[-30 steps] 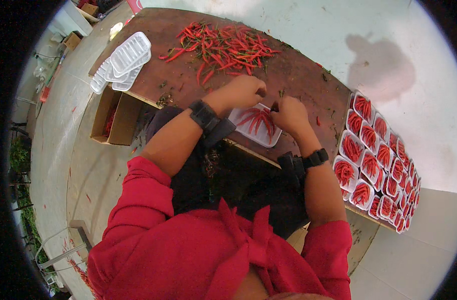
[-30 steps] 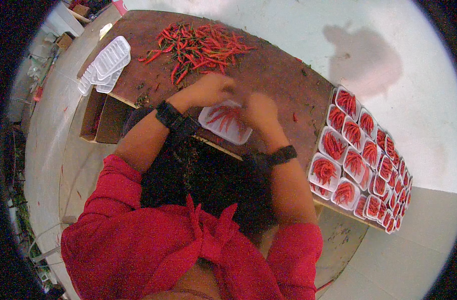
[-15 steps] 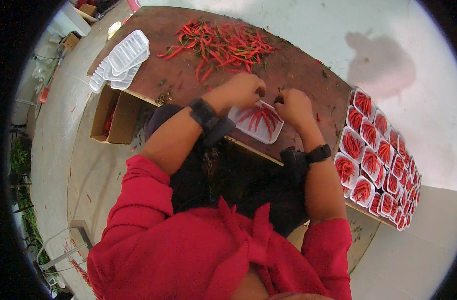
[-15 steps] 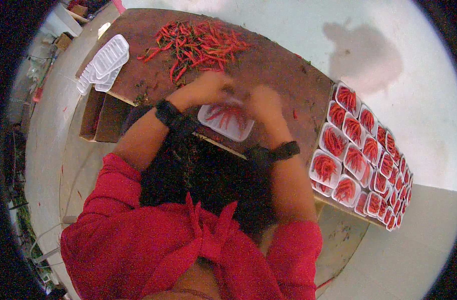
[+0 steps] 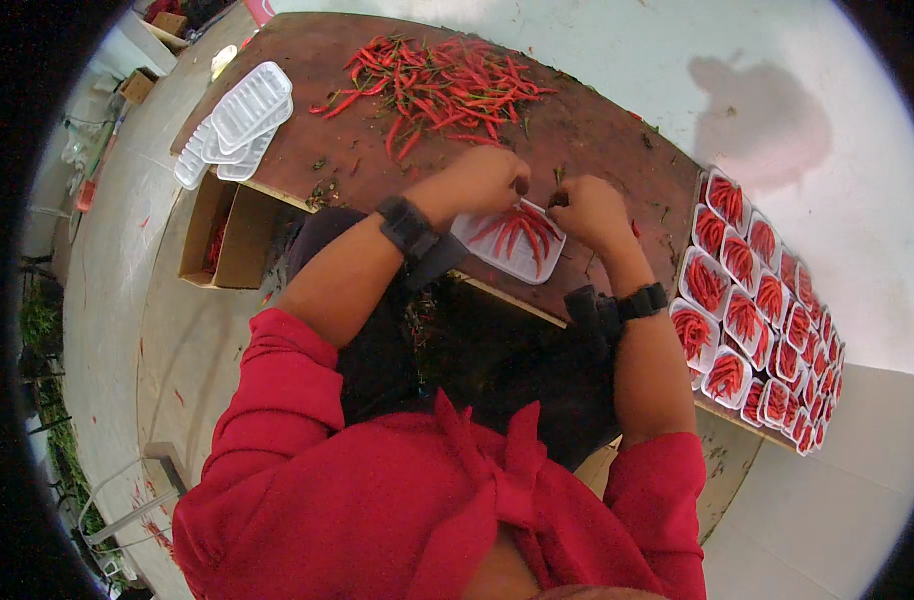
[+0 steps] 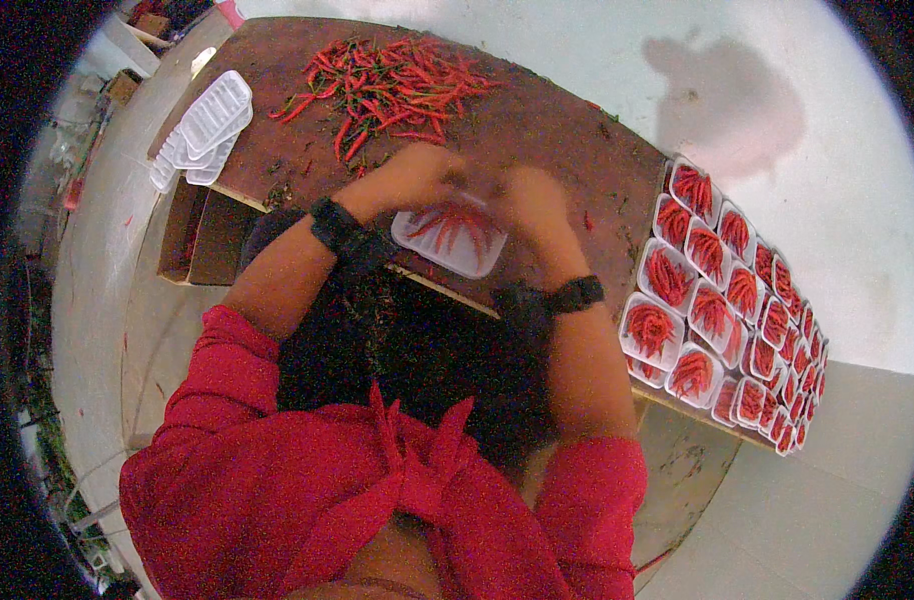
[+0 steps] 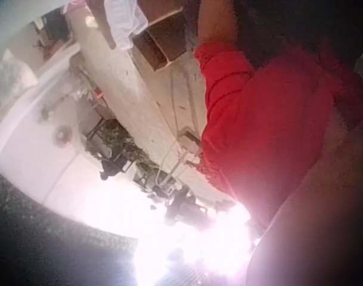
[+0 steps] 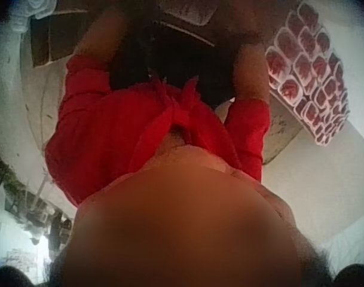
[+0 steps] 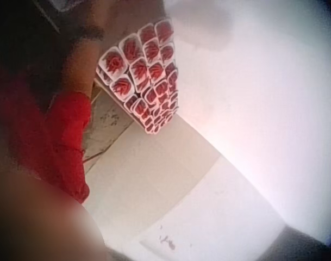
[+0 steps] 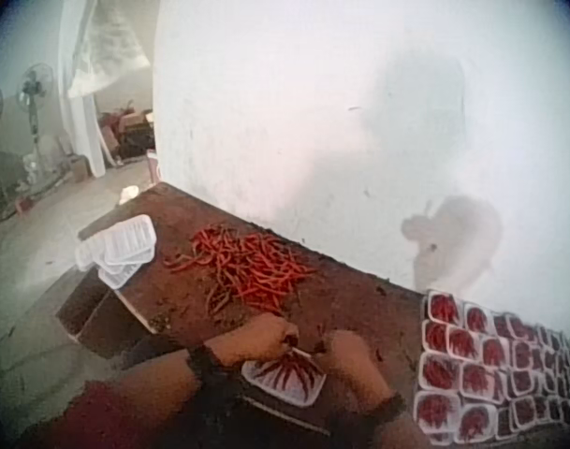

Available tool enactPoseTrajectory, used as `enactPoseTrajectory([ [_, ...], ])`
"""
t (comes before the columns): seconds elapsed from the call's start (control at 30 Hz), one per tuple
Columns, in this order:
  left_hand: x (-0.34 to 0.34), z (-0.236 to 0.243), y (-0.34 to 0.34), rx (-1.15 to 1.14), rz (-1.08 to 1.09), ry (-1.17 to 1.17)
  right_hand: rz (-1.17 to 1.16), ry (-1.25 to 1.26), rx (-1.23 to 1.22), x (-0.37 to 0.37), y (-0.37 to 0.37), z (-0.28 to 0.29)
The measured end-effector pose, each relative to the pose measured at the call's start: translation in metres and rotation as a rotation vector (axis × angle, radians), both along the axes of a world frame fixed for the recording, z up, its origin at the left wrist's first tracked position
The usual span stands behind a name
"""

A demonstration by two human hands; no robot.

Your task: The person picks red chili peppers from a pile on a wooden table, removes the stems by hand, and places the peppers into small white plastic trays. The person continues filling one tray at a time and sets completed trays aside on the table.

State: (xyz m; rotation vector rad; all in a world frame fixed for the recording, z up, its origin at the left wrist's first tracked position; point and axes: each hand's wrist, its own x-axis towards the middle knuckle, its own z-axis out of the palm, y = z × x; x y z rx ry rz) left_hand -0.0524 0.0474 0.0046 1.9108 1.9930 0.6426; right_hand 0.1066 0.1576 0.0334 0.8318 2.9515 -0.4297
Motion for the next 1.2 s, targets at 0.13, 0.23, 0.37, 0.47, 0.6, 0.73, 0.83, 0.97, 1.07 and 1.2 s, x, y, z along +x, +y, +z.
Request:
enactPoseTrajectory([
  [0.13, 0.002, 0.001, 0.000, -0.014, 0.012, 0.027, -0.014, -0.031, 0.006, -0.003, -0.008, 0.005],
  [0.23, 0.003, 0.000, 0.001, -0.005, 0.007, 0.050, -0.020, -0.018, 0.015, -0.003, -0.013, 0.008],
  [0.37, 0.001, -0.005, 0.003, -0.054, -0.028, 0.078, 0.010, -0.097, -0.008, -0.004, -0.011, 0.010],
  [0.47, 0.001, -0.009, 0.003, 0.011, -0.049, 0.043, 0.000, -0.139, -0.011, -0.005, -0.011, 0.011],
  [0.6, 0.002, -0.008, 0.002, 0.019, -0.018, 0.024, -0.008, -0.026, -0.003, -0.005, -0.015, 0.012],
  [0.73, -0.021, 0.003, 0.001, 0.114, -0.008, 0.081, -0.020, 0.020, 0.017, -0.003, -0.009, 0.011],
  [0.83, -0.058, 0.015, 0.000, 0.091, 0.166, 0.055, -0.061, -0.006, 0.051, -0.002, 0.000, 0.007],
  [0.97, -0.088, 0.015, -0.004, 0.198, 0.364, 0.257, -0.061, 0.070, 0.025, 0.003, 0.007, 0.003],
  [1.07, -0.091, 0.006, -0.001, 0.045, 0.451, 0.363, -0.044, 0.112, 0.051, 0.004, 0.008, 0.002],
  [1.2, -0.083, 0.000, 0.004, -0.025, 0.493, 0.428, -0.066, 0.067, 0.063, 0.002, 0.008, 0.003],
])
